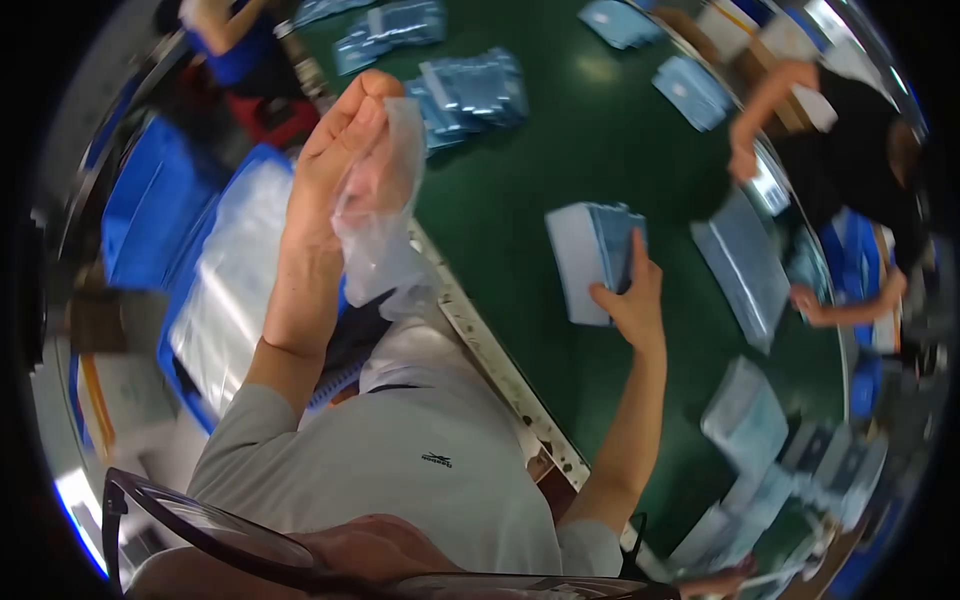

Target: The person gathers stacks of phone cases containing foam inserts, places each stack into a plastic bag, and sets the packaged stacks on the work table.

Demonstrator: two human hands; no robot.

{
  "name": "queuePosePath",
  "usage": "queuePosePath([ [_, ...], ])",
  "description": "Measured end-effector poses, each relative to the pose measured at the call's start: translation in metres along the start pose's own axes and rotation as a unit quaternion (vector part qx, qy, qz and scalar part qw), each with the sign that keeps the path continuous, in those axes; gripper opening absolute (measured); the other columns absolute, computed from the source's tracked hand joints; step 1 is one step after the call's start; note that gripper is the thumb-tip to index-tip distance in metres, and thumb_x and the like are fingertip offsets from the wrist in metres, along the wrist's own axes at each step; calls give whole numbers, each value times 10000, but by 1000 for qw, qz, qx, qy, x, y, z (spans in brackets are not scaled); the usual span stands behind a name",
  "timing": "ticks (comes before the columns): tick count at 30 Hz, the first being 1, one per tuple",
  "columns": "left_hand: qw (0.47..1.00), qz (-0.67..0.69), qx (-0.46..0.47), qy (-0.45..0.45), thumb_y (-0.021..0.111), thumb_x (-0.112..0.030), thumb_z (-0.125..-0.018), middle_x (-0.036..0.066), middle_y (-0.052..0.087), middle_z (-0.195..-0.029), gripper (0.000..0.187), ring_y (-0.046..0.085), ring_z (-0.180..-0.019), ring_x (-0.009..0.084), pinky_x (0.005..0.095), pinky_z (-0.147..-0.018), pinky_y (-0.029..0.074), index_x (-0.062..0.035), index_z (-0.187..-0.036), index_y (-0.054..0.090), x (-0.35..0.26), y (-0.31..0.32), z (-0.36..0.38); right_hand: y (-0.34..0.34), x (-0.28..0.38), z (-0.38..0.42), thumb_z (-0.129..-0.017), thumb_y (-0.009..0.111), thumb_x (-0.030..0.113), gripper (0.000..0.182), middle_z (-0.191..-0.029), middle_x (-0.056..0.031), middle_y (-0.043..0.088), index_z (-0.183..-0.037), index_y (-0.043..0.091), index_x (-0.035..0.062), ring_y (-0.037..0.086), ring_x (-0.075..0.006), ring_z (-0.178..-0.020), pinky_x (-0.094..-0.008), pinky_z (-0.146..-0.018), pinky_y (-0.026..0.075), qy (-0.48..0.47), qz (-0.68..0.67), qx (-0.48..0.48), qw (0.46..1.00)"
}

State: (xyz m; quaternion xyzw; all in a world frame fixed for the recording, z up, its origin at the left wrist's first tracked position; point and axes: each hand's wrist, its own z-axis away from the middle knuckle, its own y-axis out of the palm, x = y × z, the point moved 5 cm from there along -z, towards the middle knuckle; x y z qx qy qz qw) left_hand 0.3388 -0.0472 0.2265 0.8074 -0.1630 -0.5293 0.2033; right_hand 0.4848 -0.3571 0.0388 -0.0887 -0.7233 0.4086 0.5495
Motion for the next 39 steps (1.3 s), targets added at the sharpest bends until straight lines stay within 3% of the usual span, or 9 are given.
queuePosePath([
  [4,995,50,90,14,494,-273,-1043,-33,439,-584,177,304,-407,26,198,-348,230,-97,-1036,508,58,53,-66,-43,8,64,-639,755,275,1035,-1293,-218,460,-1543,281,104,441,-337,-1234,-421,-1063,358,119,-104,-70,985],
  [7,980,-6,161,-121,525,-308,-1031,-47,458,-595,194,364,-454,18,192,-395,266,-115,-1025,521,119,37,-83,-67,-4,118,-634,746,240,1079,-1435,-179,397,-1559,216,71,406,-300,-1317,-390,-1107,319,135,-305,-132,934],
  [10,931,-297,152,-146,499,-219,-1026,-25,565,-735,125,468,-637,31,228,-527,358,-96,-1008,516,204,-16,-74,-85,-1,154,-628,765,277,1114,-1471,-177,385,-1560,196,59,400,-285,-1349,-376,-1127,297,134,-348,-171,912],
  [15,908,-358,144,-165,487,-211,-1016,-9,617,-837,129,467,-657,46,234,-553,376,-86,-1015,517,243,-9,-61,-60,29,145,-520,803,338,1221,-1499,-153,372,-1538,223,-8,365,-283,-1387,-373,-1148,245,160,-454,-77,873],
  [21,922,-324,174,-123,519,-216,-1004,66,718,-930,152,545,-720,96,277,-658,455,-69,-968,507,256,-11,-70,-19,37,88,-579,783,308,1115,-1532,-195,317,-1539,279,49,326,-301,-1403,-366,-1156,225,27,-373,70,925],
  [26,866,-435,161,-185,516,-197,-1003,75,730,-957,131,563,-752,129,280,-733,460,-70,-974,511,226,-15,-63,-43,-13,122,-652,779,326,1018,-1347,-304,418,-1519,312,70,464,-406,-1245,-442,-1050,397,245,-94,-242,934],
  [29,887,-413,179,-104,514,-198,-1004,85,717,-937,141,539,-731,128,283,-691,443,-57,-992,507,226,12,-65,-44,32,123,-633,791,330,1040,-1327,-316,422,-1520,306,88,450,-443,-1242,-468,-1052,391,166,70,-187,966],
  [34,864,-376,313,-119,523,-210,-1000,77,680,-902,166,570,-792,155,325,-719,459,-45,-990,521,239,63,-73,1,78,101,-624,784,293,1012,-1298,-247,450,-1506,339,71,452,-393,-1210,-420,-1037,393,58,21,40,997],
  [39,818,-495,290,-34,578,-218,-964,129,661,-795,140,632,-702,299,383,-648,478,-80,-977,564,226,51,-76,-8,35,88,-622,782,386,1042,-1327,-318,418,-1517,320,119,430,-448,-1243,-520,-1042,352,154,19,-89,984],
])
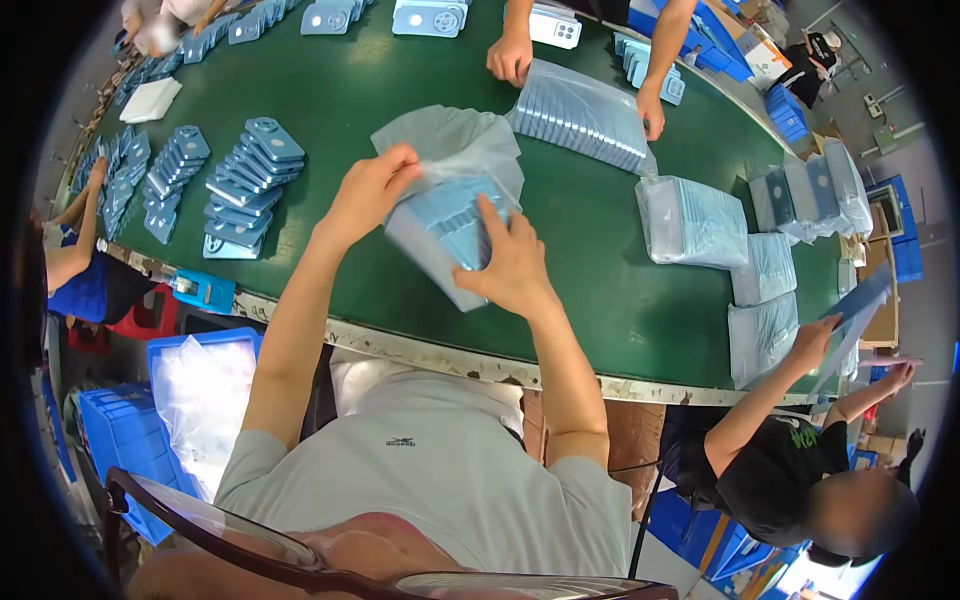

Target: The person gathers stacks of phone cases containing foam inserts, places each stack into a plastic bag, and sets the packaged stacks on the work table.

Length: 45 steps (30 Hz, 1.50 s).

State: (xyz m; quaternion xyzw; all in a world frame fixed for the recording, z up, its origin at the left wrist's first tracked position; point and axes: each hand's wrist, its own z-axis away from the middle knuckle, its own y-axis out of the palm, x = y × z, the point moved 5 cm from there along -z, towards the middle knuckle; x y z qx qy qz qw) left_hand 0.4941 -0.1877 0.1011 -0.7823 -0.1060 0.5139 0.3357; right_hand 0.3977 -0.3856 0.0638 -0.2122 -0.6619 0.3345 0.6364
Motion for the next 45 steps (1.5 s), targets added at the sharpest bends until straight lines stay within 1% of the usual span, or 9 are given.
queuePosePath([
  [11,997,63,-2,48,626,-215,-926,157,679,-885,184,648,-779,346,403,-658,489,-52,-1000,582,-19,34,5,58,14,-63,-614,784,454,1046,-1293,-291,454,-1504,338,133,463,-443,-1131,-519,-954,364,7,194,-41,980],
  [17,878,-347,-303,130,598,-165,-936,205,652,-1055,256,633,-884,383,399,-716,503,-40,-1155,551,38,-7,47,29,11,-87,-614,727,478,1085,-1428,-295,397,-1537,277,128,413,-463,-1275,-509,-1060,342,65,120,-93,986],
  [19,980,-65,-166,-94,553,-103,-948,220,639,-1066,248,627,-917,403,430,-763,508,-32,-1186,547,127,3,30,40,16,-114,-618,730,524,1096,-1361,-307,423,-1526,283,102,433,-477,-1212,-532,-1026,329,6,63,-128,990],
  [27,990,-108,-83,31,510,-79,-972,188,615,-929,75,611,-861,393,438,-743,492,-37,-1031,530,92,-28,68,89,5,-277,-686,726,567,835,-1356,-233,517,-1342,570,73,441,-327,-1313,-436,-1115,295,30,-533,72,843],
  [34,981,45,-166,-84,494,-75,-981,153,548,-785,47,578,-709,286,356,-676,466,-30,-981,509,114,-57,96,72,108,-218,-605,764,640,1242,-1507,-298,340,-1551,210,57,387,-373,-1383,-412,-1145,295,-88,330,-141,929],
  [38,988,75,-85,-100,495,-100,-987,137,537,-754,77,593,-708,238,340,-687,476,-23,-978,500,119,-44,111,87,58,-266,-638,781,585,1249,-1416,-306,459,-1559,131,48,525,-373,-1263,-407,-1083,389,-23,-344,30,938],
  [41,980,146,-75,-116,493,-115,-1002,72,530,-759,100,586,-739,168,310,-707,475,-27,-957,508,113,-43,123,97,49,-271,-673,800,473,1189,-1511,-272,350,-1561,133,45,375,-373,-1385,-430,-1114,339,-25,-344,-45,938],
  [43,941,281,-149,-120,488,-114,-1013,12,528,-793,106,554,-786,111,271,-736,454,-51,-935,523,118,-56,129,80,78,-238,-683,779,475,1136,-1545,-286,266,-1574,155,149,331,-416,-1402,-482,-1117,321,-4,25,-42,999],
  [45,941,281,-156,-103,477,-114,-1019,-10,520,-813,118,514,-806,94,241,-766,424,-66,-922,523,116,-67,128,93,104,-219,-679,735,564,1116,-1532,-319,262,-1574,166,218,312,-455,-1405,-524,-1116,303,-232,468,-59,851],
])
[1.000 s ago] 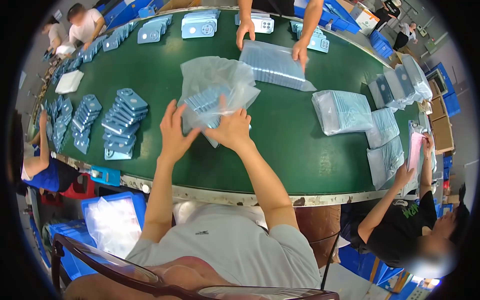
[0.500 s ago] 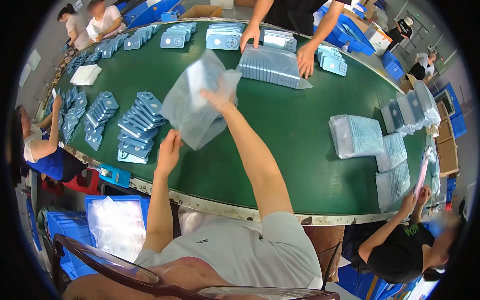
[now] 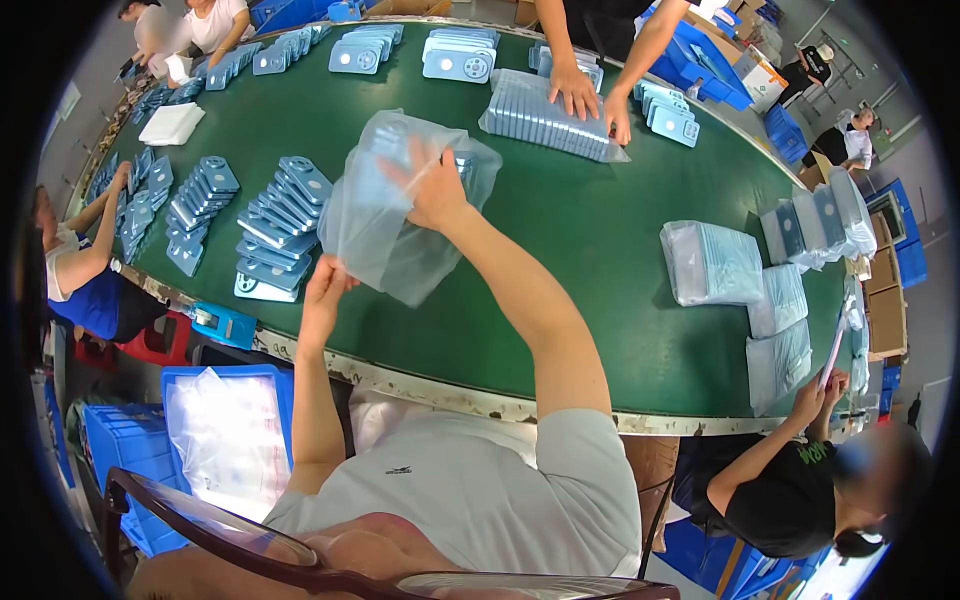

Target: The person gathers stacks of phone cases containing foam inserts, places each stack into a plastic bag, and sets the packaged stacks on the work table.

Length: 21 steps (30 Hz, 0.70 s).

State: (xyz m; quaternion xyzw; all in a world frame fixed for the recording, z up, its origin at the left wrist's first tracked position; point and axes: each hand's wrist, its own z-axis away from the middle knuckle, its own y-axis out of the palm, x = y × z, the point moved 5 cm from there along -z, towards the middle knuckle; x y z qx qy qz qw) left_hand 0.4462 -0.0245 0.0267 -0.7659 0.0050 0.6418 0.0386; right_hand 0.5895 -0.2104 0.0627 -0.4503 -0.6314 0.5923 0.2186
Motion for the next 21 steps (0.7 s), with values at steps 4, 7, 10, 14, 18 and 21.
queuePosePath([
  [4,994,-31,88,-51,479,-125,-1016,3,536,-819,122,519,-812,108,248,-769,423,-60,-924,526,-3,9,12,19,-23,-22,-610,771,541,1145,-1532,-292,277,-1555,237,178,360,-439,-1371,-579,-1051,317,188,-368,84,907],
  [7,986,-37,138,-83,491,-134,-1011,11,547,-826,123,520,-816,115,254,-777,420,-55,-926,533,-14,8,32,16,-22,-6,-624,759,493,1101,-1531,-326,240,-1548,260,164,386,-466,-1324,-584,-1034,327,153,-429,-106,884],
  [10,987,44,126,-87,507,-137,-1003,17,553,-834,127,523,-821,120,261,-786,415,-47,-920,540,-26,-12,60,-53,3,50,-644,740,493,1079,-1514,-363,239,-1539,273,113,437,-533,-1224,-587,-1028,349,154,-171,-136,964],
  [14,969,107,128,-180,531,-168,-993,21,529,-805,149,512,-796,124,294,-748,425,-40,-916,540,-20,-29,83,-23,20,96,-604,756,504,1118,-1488,-351,301,-1509,296,37,494,-538,-1109,-547,-1005,401,123,-110,-102,981],
  [18,922,-250,232,-181,516,-134,-979,83,582,-871,139,539,-822,179,313,-781,444,-3,-959,557,-17,-16,80,-11,15,98,-639,752,516,1094,-1512,-375,226,-1503,304,16,442,-534,-1201,-544,-1049,357,176,-214,20,961],
  [21,973,-194,-115,39,523,-145,-978,151,576,-1152,290,552,-1078,257,337,-939,428,13,-1221,525,-44,-2,32,-1,29,90,-656,743,532,1096,-1519,-380,210,-1501,298,-7,399,-537,-1272,-547,-1065,341,169,-225,-3,960],
])
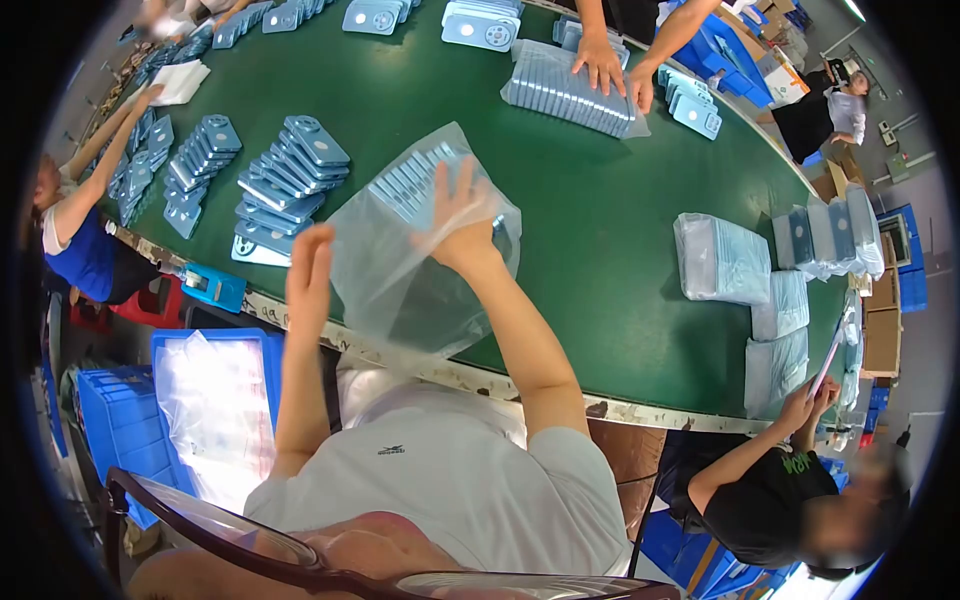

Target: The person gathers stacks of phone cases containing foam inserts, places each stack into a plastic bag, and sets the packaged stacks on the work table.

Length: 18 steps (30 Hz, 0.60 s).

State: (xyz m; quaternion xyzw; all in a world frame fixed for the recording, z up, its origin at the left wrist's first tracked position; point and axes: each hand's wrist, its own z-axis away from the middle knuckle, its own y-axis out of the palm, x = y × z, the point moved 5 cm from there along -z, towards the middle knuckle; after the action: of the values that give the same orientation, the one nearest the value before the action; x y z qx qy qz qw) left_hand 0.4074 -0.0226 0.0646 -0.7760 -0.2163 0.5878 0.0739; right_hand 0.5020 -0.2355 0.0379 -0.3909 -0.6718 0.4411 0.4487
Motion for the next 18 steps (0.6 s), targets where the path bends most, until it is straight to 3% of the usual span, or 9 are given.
queuePosePath([
  [1,997,66,-34,10,529,-155,-977,188,538,-1267,397,524,-1186,289,358,-1006,406,19,-1330,478,16,23,-11,9,1,-8,-663,739,540,1097,-1520,-382,205,-1497,297,-18,379,-539,-1303,-553,-1072,331,-11,-3,-30,999],
  [3,1000,16,-24,-3,529,-162,-978,261,392,-1438,533,405,-1334,369,403,-1109,326,48,-1432,346,68,81,-21,20,2,-12,-661,747,550,1112,-1515,-375,224,-1493,294,-32,293,-524,-1379,-552,-1111,275,-27,-43,-58,997],
  [7,995,-82,-29,44,525,-153,-971,294,305,-1495,580,341,-1369,422,437,-1125,304,71,-1454,296,85,100,-21,-6,-10,19,-650,775,607,1237,-1531,-372,175,-1519,184,-44,157,-487,-1448,-555,-1152,172,20,-49,-52,997],
  [9,990,-129,23,62,540,-143,-947,300,298,-1499,588,320,-1378,445,456,-1126,313,61,-1450,312,77,101,-15,5,-35,40,-615,866,492,1313,-1543,-362,148,-1515,101,-79,152,-512,-1437,-541,-1162,162,92,-159,-94,978],
  [10,990,-129,21,55,540,-143,-947,300,298,-1499,588,320,-1378,445,456,-1126,313,61,-1450,312,81,103,-11,16,-38,46,-607,919,342,1341,-1547,-349,150,-1510,32,-99,142,-450,-1461,-464,-1192,137,80,-260,-127,954],
  [13,946,-283,103,116,570,-146,-916,271,305,-1507,622,320,-1384,425,459,-1127,317,44,-1453,321,83,122,-12,51,-48,45,-613,922,318,1338,-1539,-337,170,-1505,21,-106,159,-418,-1464,-420,-1196,159,92,-412,-201,884],
  [15,936,-275,142,170,592,-150,-892,223,331,-1512,646,329,-1386,401,458,-1128,321,32,-1454,330,82,126,-26,49,-59,39,-620,912,365,1310,-1518,-327,226,-1493,69,-128,205,-418,-1447,-420,-1180,205,68,-408,-229,881],
  [17,934,-276,140,178,581,-172,-884,185,364,-1505,648,322,-1402,365,468,-1132,311,28,-1451,339,85,126,-38,37,-64,33,-653,853,505,1365,-1557,-302,191,-1512,-28,-85,182,-407,-1465,-489,-1171,187,163,-216,-49,962],
  [18,914,-325,159,185,581,-197,-873,185,364,-1509,661,327,-1401,353,464,-1126,317,21,-1452,348,86,131,-43,37,-64,39,-687,767,624,1239,-1521,-300,295,-1496,168,-99,279,-404,-1427,-513,-1147,221,143,-147,-96,974],
])
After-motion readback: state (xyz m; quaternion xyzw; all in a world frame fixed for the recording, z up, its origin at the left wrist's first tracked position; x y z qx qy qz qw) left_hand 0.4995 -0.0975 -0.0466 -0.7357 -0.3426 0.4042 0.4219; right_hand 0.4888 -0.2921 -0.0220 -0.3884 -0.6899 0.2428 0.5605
